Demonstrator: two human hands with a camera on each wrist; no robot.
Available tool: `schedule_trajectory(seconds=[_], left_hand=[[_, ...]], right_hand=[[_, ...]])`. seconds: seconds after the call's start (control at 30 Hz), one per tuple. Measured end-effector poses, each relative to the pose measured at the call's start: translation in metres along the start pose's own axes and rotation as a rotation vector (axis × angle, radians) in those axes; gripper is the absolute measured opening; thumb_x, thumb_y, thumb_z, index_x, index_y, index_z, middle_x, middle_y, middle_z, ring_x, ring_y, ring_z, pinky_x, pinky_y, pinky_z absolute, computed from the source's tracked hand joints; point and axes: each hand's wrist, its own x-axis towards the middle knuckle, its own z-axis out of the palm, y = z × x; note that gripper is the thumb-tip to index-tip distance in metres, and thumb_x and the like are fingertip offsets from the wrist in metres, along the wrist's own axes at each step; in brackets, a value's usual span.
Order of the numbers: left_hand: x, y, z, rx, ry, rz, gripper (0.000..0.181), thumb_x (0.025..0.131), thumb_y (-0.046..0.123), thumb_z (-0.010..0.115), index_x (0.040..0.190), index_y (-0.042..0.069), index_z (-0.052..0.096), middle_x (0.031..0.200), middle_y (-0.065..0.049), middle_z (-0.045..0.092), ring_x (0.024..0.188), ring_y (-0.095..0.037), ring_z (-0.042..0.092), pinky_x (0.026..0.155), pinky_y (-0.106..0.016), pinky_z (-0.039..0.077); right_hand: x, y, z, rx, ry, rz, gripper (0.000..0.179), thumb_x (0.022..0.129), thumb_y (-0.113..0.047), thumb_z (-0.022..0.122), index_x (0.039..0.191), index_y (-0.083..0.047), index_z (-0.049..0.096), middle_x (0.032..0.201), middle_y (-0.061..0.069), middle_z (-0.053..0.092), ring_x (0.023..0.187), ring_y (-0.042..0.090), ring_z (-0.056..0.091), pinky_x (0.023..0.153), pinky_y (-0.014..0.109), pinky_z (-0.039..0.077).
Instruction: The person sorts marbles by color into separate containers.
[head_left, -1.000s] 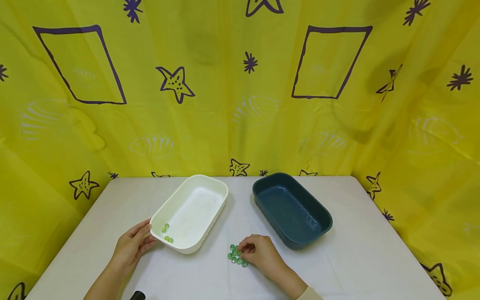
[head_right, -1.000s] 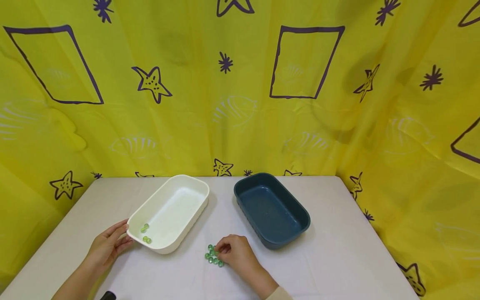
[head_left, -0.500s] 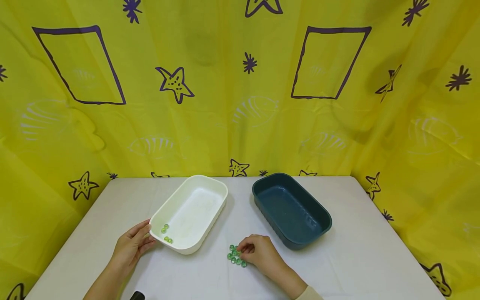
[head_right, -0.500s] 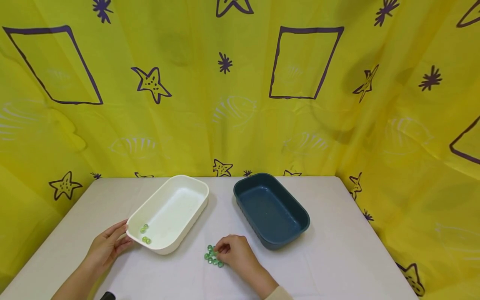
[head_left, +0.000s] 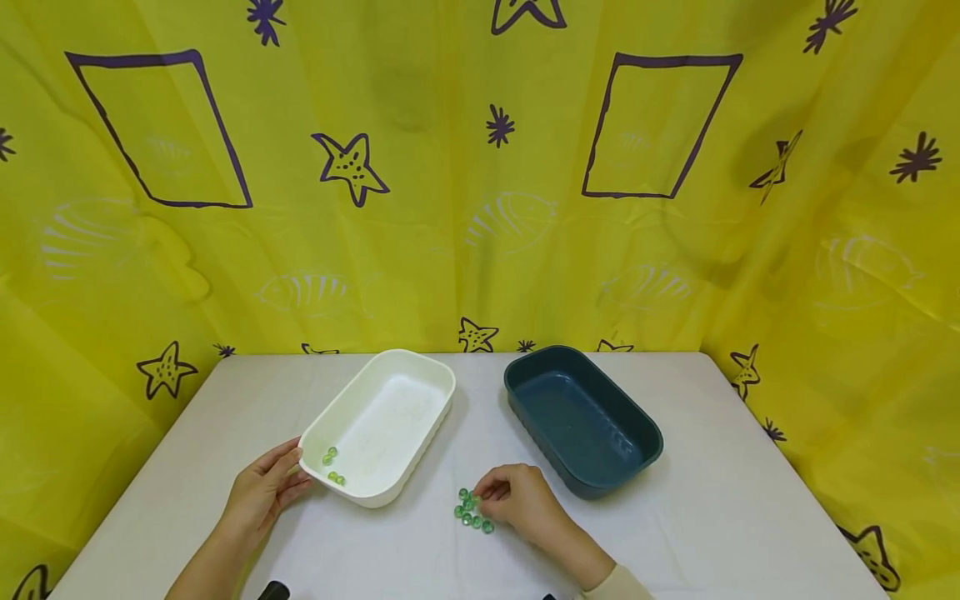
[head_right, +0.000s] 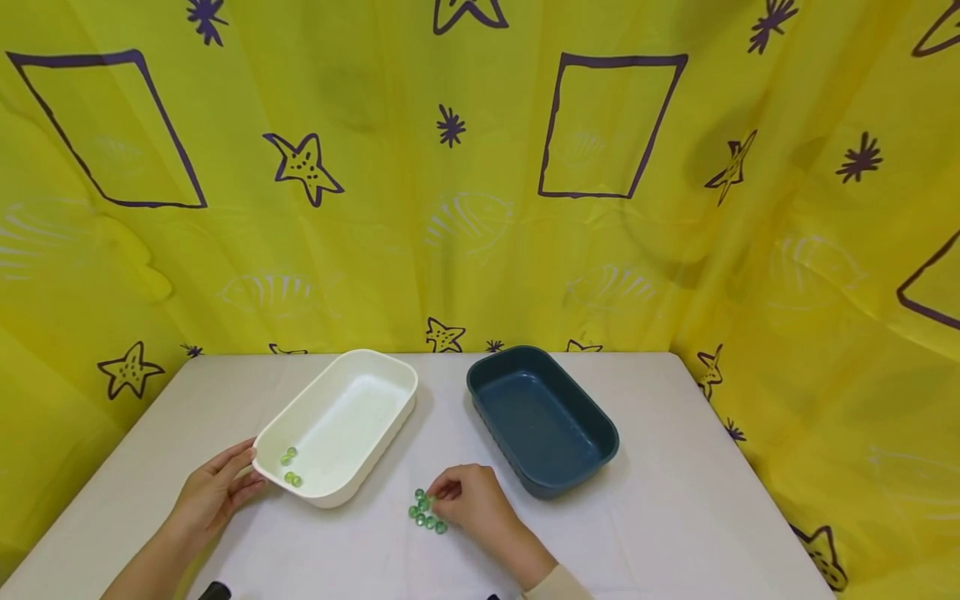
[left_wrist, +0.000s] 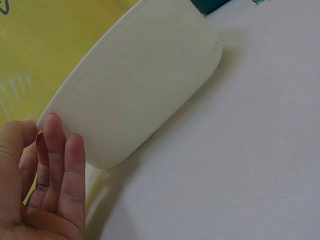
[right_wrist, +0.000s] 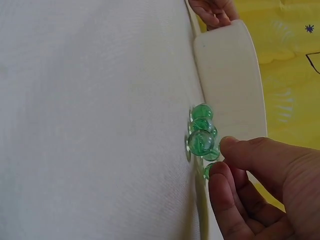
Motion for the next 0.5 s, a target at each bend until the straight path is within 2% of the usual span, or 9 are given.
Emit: schedule_trajectory(seconds=[0.5], left_hand=[[0.001,0.000,-0.001,0.000,0.010,-0.016,0.029,0.100,0.017,0.059,0.087,0.038,0.074,0.087,0.010,0.071,0.073,-0.006,0.069,0.074,-0.021,0.060]], right_hand=[[0.013,-0.009,-0.006,0.087,0.028,0.041,0.010,0.077,-0.003,0.080,0.085,-0.007,0.075,0.077,-0.001,0.070,0.068,0.007,0.061,0.060,0.018,0.053]])
